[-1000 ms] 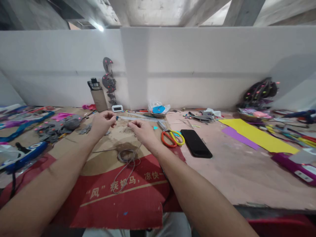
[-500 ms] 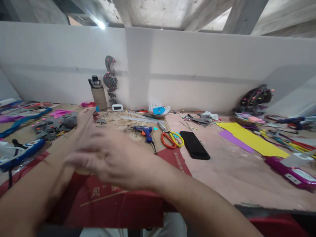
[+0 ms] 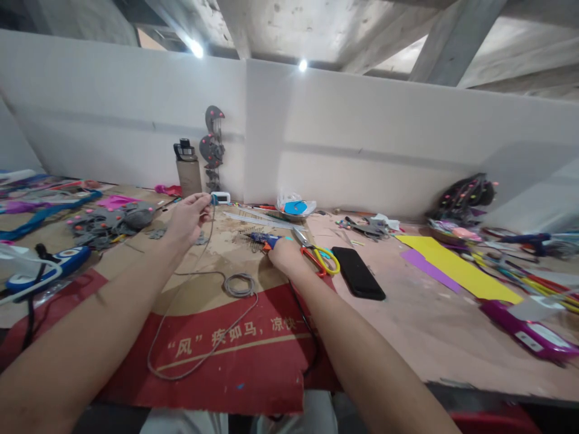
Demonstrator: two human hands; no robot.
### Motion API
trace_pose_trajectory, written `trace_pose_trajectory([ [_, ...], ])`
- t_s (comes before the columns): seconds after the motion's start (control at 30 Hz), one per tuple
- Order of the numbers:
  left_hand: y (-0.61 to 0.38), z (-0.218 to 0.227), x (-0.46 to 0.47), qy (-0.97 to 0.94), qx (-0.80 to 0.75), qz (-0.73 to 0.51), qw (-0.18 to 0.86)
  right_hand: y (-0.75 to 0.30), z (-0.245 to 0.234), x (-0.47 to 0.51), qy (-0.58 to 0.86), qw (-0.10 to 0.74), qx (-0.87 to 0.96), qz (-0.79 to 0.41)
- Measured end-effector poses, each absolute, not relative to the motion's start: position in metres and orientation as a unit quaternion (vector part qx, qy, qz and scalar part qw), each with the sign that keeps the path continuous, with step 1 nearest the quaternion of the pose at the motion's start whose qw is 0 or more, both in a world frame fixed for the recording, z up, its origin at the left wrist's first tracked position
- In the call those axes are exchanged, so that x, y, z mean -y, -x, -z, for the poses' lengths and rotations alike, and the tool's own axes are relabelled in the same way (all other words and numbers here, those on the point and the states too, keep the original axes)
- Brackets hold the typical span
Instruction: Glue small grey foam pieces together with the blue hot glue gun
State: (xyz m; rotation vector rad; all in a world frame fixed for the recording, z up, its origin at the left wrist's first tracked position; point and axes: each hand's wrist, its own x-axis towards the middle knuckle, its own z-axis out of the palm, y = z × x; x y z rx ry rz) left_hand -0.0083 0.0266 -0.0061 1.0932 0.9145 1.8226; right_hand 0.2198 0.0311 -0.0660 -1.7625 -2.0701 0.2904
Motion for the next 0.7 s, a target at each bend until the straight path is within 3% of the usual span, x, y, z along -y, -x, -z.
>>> trace_pose_trajectory([
  [0.1, -0.003, 0.007, -0.021, -0.439, -0.343, -0.707, 0.436, -0.217, 0.07, -0.035, 0.653, 0.183, 0.723, -0.127],
  [0.17, -0.008, 0.008, -0.019, -0.441, -0.336, -0.699, 0.452, -0.219, 0.066, -0.034, 0.654, 0.219, 0.705, -0.163],
  [0.37, -0.015, 0.014, -0.017, -0.45, -0.352, -0.689, 0.447, -0.219, 0.046, -0.008, 0.46, 0.507, 0.652, -0.324],
  [0.43, -0.016, 0.016, -0.018, -0.458, -0.364, -0.689, 0.428, -0.213, 0.038, 0.005, 0.368, 0.556, 0.646, -0.37],
  [0.7, -0.019, 0.015, -0.015, -0.468, -0.382, -0.69, 0.398, -0.206, 0.022, 0.028, 0.335, 0.525, 0.707, -0.334],
])
